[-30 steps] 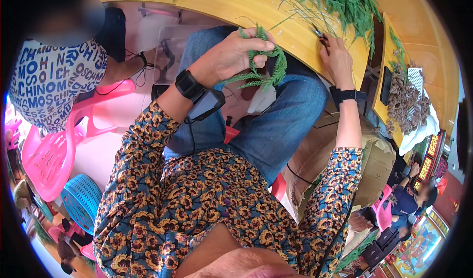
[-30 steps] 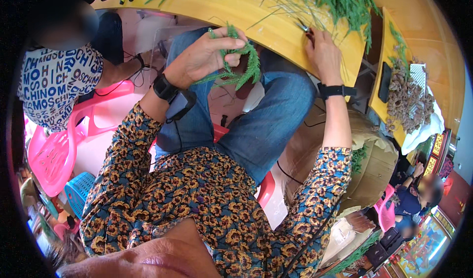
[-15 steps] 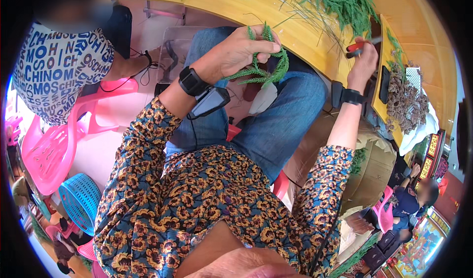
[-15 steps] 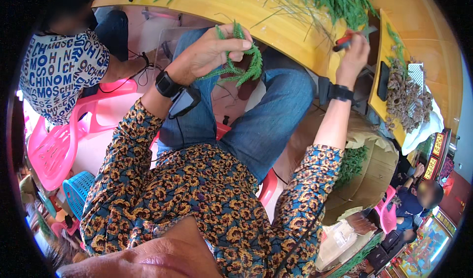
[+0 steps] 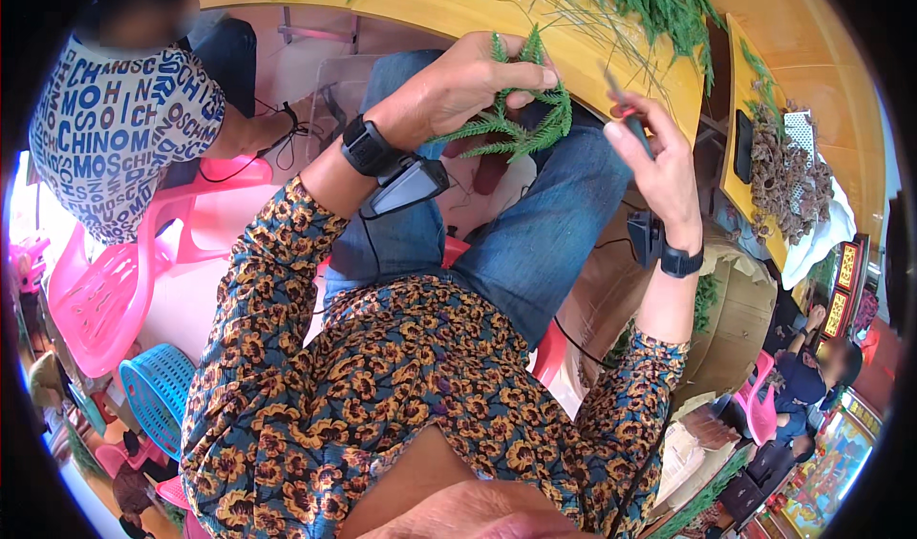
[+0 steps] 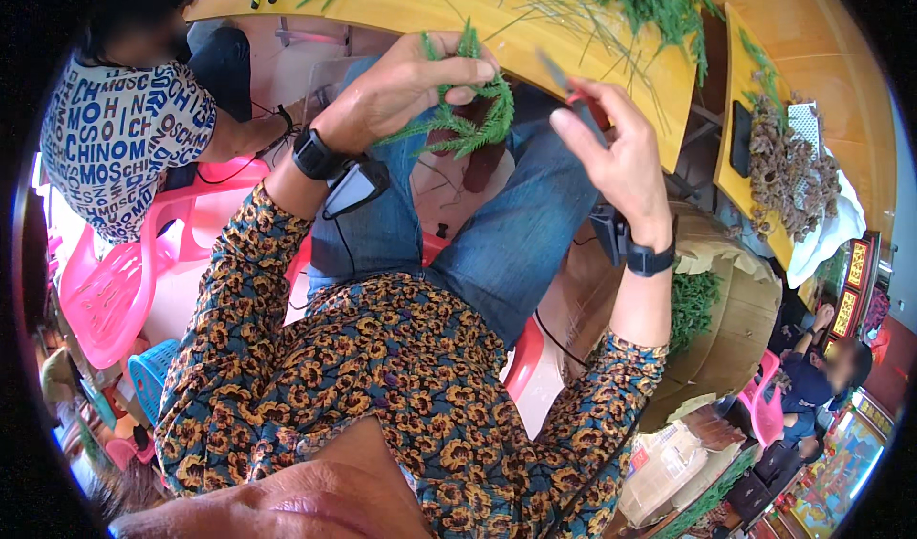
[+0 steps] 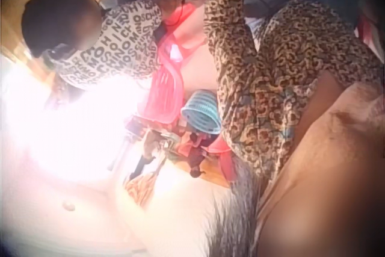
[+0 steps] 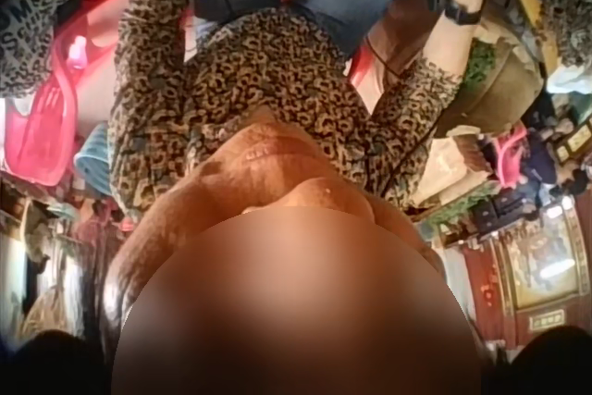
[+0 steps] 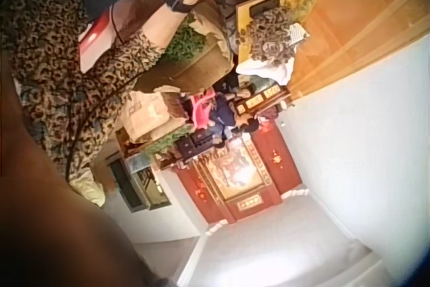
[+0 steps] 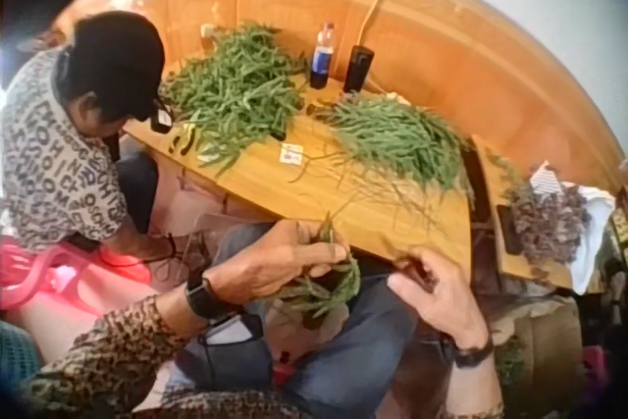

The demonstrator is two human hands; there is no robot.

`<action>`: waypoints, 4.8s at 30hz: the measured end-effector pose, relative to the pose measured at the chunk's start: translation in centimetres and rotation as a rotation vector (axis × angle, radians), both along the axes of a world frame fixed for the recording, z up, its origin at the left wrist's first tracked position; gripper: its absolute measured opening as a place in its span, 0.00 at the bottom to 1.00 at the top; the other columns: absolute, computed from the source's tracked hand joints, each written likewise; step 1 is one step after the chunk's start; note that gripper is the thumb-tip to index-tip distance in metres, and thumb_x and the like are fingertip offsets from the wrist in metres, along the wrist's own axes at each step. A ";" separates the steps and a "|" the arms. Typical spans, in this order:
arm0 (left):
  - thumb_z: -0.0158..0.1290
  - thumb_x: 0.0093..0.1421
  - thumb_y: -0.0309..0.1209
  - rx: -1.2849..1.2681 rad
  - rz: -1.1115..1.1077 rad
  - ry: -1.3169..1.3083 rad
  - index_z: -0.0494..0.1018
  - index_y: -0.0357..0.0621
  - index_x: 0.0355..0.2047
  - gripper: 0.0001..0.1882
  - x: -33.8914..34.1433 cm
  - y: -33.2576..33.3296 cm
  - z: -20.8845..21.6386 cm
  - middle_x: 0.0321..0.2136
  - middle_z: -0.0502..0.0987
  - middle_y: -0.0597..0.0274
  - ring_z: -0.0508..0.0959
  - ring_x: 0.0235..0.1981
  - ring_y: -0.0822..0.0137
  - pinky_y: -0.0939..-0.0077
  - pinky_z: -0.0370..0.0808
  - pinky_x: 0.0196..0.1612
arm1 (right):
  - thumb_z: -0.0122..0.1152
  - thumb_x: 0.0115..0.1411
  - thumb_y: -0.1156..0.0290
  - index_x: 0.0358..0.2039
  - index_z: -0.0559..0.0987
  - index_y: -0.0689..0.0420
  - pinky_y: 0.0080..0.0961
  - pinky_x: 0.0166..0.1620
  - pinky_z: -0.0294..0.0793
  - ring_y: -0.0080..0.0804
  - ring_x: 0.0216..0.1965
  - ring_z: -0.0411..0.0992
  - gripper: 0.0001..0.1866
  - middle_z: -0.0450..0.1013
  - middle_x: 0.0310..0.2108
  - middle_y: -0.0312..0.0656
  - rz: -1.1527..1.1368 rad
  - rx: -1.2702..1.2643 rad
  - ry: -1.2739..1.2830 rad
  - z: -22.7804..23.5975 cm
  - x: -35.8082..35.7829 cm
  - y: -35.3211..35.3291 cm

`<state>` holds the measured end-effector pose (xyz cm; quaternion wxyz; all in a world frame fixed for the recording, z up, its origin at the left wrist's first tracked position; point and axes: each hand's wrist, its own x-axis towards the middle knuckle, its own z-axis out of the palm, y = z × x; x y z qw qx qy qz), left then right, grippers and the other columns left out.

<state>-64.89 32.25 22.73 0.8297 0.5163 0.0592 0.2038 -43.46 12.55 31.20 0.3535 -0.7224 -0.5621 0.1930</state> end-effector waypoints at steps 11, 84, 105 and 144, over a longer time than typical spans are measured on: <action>0.67 0.66 0.37 0.140 0.018 0.036 0.81 0.37 0.38 0.14 1.1 -3.0 4.5 0.22 0.75 0.71 0.72 0.26 0.78 0.79 0.67 0.31 | 0.75 0.66 0.63 0.56 0.82 0.63 0.28 0.56 0.75 0.31 0.49 0.79 0.24 0.80 0.48 0.42 0.181 -0.145 -0.227 5.4 0.2 -3.0; 0.63 0.73 0.33 -0.152 -0.174 -0.146 0.74 0.35 0.55 0.18 0.3 -7.7 5.6 0.40 0.84 0.55 0.87 0.32 0.66 0.72 0.86 0.38 | 0.73 0.68 0.66 0.53 0.82 0.64 0.27 0.49 0.76 0.28 0.42 0.76 0.19 0.78 0.41 0.40 0.317 -0.051 -0.447 7.9 -1.8 -3.8; 0.65 0.71 0.41 -0.162 -0.356 -0.051 0.79 0.39 0.55 0.21 1.4 -6.3 2.0 0.44 0.85 0.59 0.84 0.35 0.72 0.77 0.82 0.40 | 0.72 0.71 0.59 0.53 0.82 0.63 0.22 0.41 0.71 0.20 0.36 0.69 0.21 0.74 0.34 0.31 0.217 -0.095 -0.225 4.8 -0.6 -4.1; 0.67 0.67 0.30 -0.032 -0.150 -0.150 0.83 0.33 0.44 0.11 0.7 -7.4 1.6 0.34 0.85 0.58 0.83 0.33 0.67 0.74 0.78 0.39 | 0.63 0.62 0.86 0.59 0.68 0.60 0.51 0.52 0.75 0.65 0.51 0.75 0.26 0.71 0.49 0.56 0.327 -0.032 -0.620 3.2 -3.3 -5.1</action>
